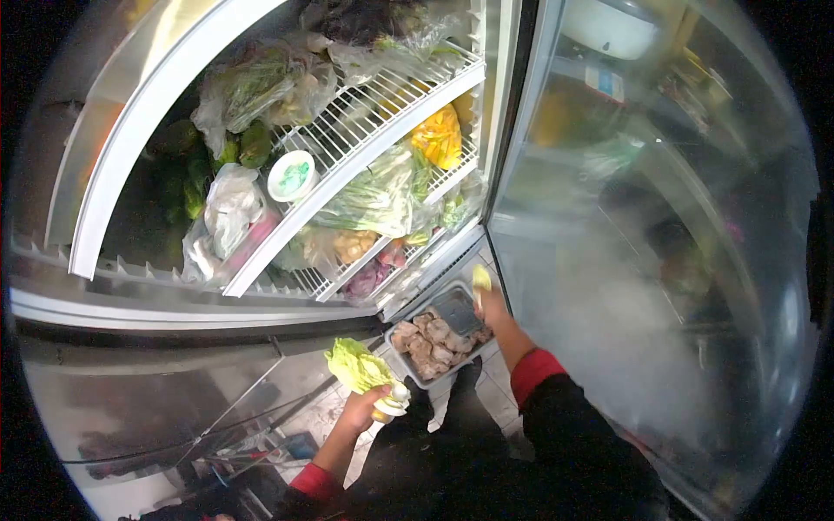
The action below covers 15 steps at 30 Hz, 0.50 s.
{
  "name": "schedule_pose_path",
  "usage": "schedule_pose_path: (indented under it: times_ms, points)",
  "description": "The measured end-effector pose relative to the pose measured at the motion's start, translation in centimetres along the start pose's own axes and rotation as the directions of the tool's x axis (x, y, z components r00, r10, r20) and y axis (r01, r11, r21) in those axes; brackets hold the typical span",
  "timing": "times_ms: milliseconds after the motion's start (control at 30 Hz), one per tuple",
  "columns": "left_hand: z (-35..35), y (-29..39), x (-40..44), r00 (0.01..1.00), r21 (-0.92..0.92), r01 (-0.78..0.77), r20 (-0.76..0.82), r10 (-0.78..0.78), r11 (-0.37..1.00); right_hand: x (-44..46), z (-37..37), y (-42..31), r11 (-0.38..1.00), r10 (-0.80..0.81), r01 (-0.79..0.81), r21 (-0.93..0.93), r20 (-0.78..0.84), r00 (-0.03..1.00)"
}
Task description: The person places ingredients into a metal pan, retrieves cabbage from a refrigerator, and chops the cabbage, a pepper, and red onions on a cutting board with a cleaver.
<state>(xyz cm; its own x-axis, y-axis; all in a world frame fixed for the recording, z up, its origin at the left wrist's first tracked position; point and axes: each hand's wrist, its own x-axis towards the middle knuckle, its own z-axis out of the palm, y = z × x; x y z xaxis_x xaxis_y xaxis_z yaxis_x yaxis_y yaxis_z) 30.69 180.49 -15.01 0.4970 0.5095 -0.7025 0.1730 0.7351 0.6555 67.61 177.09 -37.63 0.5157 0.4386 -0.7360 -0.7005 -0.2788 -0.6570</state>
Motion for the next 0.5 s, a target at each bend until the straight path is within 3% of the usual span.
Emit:
schedule_pose_path:
  times_ms: [33, 67, 100, 167, 200, 267, 367, 400, 433, 467, 500]
  points:
    - [0.4, -0.1, 0.3, 1.0, 0.008, -0.028, 0.012, 0.028, 1.0, 2.4, 1.8, -2.8, 0.981, -0.195, 0.196, -0.009, 0.05, 0.98]
    - [0.7, -0.2, 0.6, 1.0, 0.004, -0.024, 0.005, 0.024, 1.0, 11.3, 2.0, -1.6, 0.469, -0.78, 0.823, -0.32, 0.287, 0.556]
    - [0.9, -0.2, 0.9, 1.0, 0.006, -0.007, 0.02, 0.007, 1.0, 3.3, 5.5, -12.1, 0.887, -0.36, 0.4, -0.232, 0.197, 0.912]
    - [1.6, -0.2, 1.3, 0.999, 0.007, 0.016, 0.034, -0.016, 1.0, 13.4, 8.3, -12.8, 0.692, -0.678, 0.652, -0.309, 0.031, 0.734]
    - [2.1, 0.1, 1.5, 0.999, 0.021, 0.011, 0.043, -0.012, 1.0, 12.5, 8.5, -14.2, 0.694, -0.676, 0.649, -0.312, 0.028, 0.736]
    - [2.9, 1.0, 2.4, 0.997, 0.049, -0.011, 0.071, 0.007, 0.999, 8.3, 9.5, -18.5, 0.74, -0.519, 0.479, -0.472, 0.053, 0.853]
    - [2.8, 1.9, 3.5, 0.996, 0.049, -0.006, 0.093, 0.002, 0.999, 8.4, 7.6, -12.5, 0.74, -0.48, 0.502, -0.447, 0.172, 0.86]
    - [2.8, 2.1, 3.8, 0.993, 0.044, 0.006, 0.119, -0.012, 0.999, 9.3, 6.0, -7.6, 0.637, -0.556, 0.549, -0.541, 0.17, 0.813]
    - [3.1, 2.5, 4.0, 0.991, 0.024, -0.021, 0.135, 0.018, 0.999, 10.2, 3.1, -2.2, 0.399, -0.503, 0.526, -0.751, 0.301, 0.811]
    - [3.0, 2.6, 4.4, 0.988, 0.029, -0.017, 0.153, 0.012, 0.999, 0.4, 1.5, -3.7, 0.431, -0.297, 0.477, -0.766, 0.378, 0.877]
    - [2.8, 2.8, 5.0, 0.987, 0.035, 0.015, 0.158, -0.02, 0.999, 3.1, -2.9, 5.7, -0.095, -0.543, 0.656, -0.749, 0.591, 0.596]
